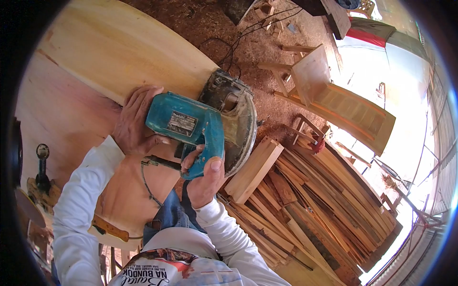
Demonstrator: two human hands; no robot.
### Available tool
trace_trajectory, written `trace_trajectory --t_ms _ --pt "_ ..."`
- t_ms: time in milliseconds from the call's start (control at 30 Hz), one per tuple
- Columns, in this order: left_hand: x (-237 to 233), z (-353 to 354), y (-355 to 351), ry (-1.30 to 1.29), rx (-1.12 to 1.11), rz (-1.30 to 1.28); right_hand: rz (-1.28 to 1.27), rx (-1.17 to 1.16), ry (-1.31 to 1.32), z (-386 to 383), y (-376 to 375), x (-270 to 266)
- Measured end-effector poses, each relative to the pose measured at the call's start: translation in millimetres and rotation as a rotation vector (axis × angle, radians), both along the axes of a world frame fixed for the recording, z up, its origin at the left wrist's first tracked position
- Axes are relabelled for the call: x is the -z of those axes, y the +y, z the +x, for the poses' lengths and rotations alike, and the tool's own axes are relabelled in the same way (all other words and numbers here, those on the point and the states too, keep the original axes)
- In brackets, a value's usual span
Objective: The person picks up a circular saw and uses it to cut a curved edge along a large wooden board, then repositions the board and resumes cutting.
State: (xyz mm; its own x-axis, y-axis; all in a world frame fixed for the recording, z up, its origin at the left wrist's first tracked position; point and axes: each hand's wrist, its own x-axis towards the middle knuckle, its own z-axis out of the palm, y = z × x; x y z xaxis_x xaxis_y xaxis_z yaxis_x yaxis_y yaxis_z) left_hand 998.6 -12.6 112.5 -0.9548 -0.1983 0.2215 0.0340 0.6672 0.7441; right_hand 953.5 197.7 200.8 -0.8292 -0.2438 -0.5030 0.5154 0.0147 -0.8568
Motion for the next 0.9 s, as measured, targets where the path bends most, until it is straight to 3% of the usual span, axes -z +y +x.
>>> trace_trajectory --t_ms 900 --pt "-0.1 -1.4 3.4 0.009 -0.017 0.005 0.017 -0.02 0.036 -5.4 1.3 -0.5"
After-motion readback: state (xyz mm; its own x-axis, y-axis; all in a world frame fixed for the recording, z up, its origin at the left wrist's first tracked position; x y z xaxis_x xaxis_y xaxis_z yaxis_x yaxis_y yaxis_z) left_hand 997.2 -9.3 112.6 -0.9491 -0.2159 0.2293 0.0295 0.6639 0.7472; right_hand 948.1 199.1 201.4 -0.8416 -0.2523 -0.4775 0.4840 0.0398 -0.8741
